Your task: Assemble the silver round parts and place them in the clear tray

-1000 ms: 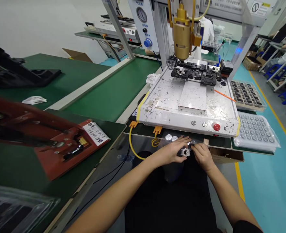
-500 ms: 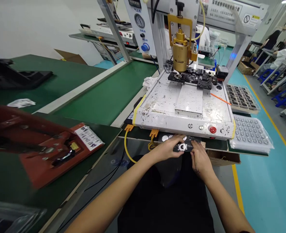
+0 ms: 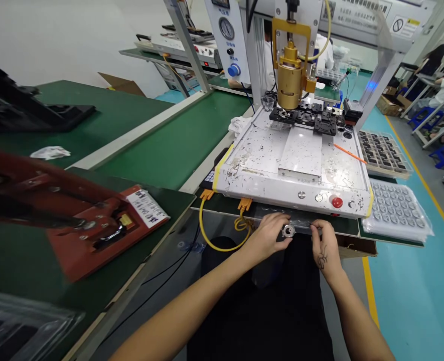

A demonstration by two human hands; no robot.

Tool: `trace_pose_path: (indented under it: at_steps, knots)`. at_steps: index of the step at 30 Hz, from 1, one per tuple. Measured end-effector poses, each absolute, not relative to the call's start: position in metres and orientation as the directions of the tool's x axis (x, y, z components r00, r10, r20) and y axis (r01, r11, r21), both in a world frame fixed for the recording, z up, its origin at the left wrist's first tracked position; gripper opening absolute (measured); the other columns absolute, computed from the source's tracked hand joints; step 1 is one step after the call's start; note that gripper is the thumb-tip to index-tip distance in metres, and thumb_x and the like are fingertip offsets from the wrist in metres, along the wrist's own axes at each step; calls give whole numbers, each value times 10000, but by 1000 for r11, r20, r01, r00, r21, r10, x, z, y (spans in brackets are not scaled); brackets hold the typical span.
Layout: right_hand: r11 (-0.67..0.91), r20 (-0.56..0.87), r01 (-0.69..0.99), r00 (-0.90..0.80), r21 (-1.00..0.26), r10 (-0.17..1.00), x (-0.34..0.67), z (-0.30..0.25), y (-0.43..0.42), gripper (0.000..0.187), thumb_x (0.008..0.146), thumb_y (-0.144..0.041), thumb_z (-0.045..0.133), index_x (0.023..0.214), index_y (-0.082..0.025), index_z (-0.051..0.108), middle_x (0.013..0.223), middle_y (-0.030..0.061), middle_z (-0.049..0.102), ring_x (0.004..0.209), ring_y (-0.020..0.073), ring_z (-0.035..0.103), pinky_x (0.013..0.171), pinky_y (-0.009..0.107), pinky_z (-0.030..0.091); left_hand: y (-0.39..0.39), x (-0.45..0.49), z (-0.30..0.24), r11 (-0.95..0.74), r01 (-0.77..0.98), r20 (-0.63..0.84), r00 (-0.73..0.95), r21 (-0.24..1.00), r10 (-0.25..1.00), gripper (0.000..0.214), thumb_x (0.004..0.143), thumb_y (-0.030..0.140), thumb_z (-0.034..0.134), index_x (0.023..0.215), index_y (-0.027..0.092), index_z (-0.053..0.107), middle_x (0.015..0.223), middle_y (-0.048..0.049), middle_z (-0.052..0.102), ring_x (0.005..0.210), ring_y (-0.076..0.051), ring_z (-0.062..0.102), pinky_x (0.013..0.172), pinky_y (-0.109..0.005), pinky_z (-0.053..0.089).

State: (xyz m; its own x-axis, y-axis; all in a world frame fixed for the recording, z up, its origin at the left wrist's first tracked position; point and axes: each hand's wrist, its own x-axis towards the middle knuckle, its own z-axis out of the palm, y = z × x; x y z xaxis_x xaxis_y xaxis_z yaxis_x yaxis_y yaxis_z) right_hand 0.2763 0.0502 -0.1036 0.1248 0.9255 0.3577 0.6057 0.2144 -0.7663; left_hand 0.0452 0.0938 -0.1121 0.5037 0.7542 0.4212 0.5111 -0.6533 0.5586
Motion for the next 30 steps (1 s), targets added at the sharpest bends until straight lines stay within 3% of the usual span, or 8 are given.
trace_pose_path:
  at_steps: [3,8,10,13,15,18,23,30]
  knots:
    - [148,281,565,157,-812,947,279,-86,46,297,1099,-472,566,1168,-211,690,963,72,742,837,231,716,743,355,587,95,53,-111,-639,523,436,469,563,768,344,870,166,801,1171,159,634,1286,-174,735,1275,-376,664,1104,-544,510]
    - [42,83,325,114,-945,990,270,-54,44,372,1028,-524,687,1247,-235,768,775,0,663,666,181,635,667,330,543,93,46,-91,-572,429,421,400,699,814,317,845,181,821,1122,181,667,1306,-157,713,1257,-351,658,1093,-528,511]
    - [1,22,182,111,-983,994,263,-46,44,385,965,-517,779,1230,-238,768,785,-7,669,630,164,620,629,322,540,87,39,-78,-448,295,331,372,844,867,323,848,198,819,1134,193,670,1178,-108,745,1117,-290,705,999,-450,564]
    - [-88,-92,-53,81,-995,992,252,-41,46,375,846,-478,915,1065,-219,755,776,-13,691,574,140,612,561,297,538,74,27,-59,-85,-30,90,371,996,924,367,860,249,835,1174,189,654,1037,-54,750,897,-188,728,804,-311,597]
    - [-141,-145,-136,25,-981,989,246,-40,48,351,812,-446,953,944,-209,731,683,-33,662,537,131,605,551,285,542,64,20,-50,139,-230,-43,377,963,925,442,827,268,888,1184,177,645,1035,-50,751,845,-167,744,750,-280,609]
    - [-172,-168,-183,-38,-968,985,237,-38,49,337,815,-434,957,903,-205,725,621,-45,644,518,130,615,570,284,566,53,11,-40,305,-390,-158,365,869,917,527,778,249,955,1197,167,646,1036,-50,771,871,-191,801,800,-299,651]
    - [-198,-176,-197,-121,-960,977,227,-33,46,321,865,-457,917,933,-200,737,674,-19,691,579,149,676,627,297,612,41,3,-29,386,-476,-245,332,791,911,605,747,223,996,1259,153,681,1181,-126,818,1084,-287,821,1000,-402,657]
    - [-331,-280,-227,-232,-916,932,228,-19,44,387,857,-509,912,850,-202,676,642,-25,655,557,134,633,598,282,590,31,-4,-22,370,-496,-223,330,786,917,502,915,370,883,1328,133,722,1223,-157,822,1142,-308,805,1075,-495,638]
